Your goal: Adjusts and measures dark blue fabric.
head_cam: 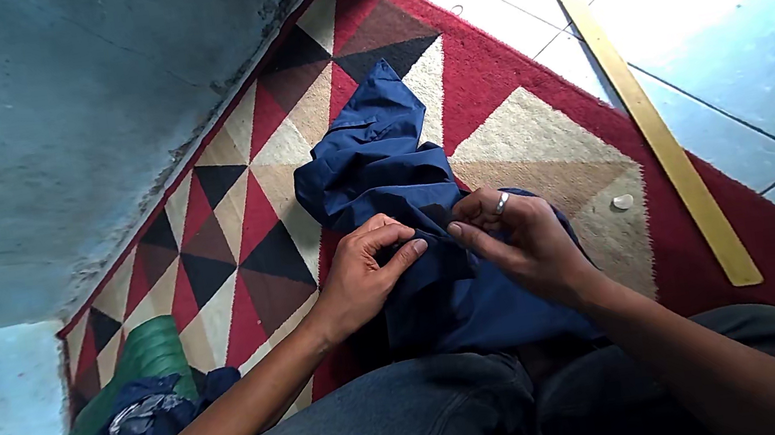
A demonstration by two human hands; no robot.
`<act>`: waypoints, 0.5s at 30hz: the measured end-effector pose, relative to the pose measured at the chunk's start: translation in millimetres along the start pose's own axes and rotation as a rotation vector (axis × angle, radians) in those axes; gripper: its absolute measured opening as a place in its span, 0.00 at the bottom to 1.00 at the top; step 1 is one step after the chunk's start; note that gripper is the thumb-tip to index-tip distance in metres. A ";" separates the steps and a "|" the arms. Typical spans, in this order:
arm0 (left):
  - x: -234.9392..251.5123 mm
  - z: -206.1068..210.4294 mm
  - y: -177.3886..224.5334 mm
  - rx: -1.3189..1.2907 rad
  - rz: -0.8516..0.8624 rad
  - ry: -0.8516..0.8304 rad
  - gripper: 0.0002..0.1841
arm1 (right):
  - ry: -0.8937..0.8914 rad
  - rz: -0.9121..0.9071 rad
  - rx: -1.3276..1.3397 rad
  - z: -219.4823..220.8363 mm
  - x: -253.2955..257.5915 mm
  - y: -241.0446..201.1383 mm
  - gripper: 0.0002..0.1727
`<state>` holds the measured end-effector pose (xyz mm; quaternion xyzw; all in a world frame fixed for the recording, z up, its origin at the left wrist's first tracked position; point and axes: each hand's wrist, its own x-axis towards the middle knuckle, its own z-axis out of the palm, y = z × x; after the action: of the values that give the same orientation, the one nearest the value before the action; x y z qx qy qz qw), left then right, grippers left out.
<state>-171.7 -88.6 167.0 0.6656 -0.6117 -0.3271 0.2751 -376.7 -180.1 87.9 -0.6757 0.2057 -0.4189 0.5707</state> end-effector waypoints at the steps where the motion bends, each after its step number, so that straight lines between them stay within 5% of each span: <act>1: -0.1 -0.2 0.0 -0.007 -0.003 -0.001 0.06 | 0.027 -0.076 -0.088 3.3 -0.9 0.4 0.07; 15: -0.4 0.6 -0.5 -0.074 -0.023 -0.030 0.06 | 0.093 -0.277 -0.415 16.7 -5.9 3.7 0.08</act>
<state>-171.9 -88.1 166.2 0.6571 -0.5954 -0.3628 0.2866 -365.8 -166.6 82.5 -0.7802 0.2187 -0.4725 0.3467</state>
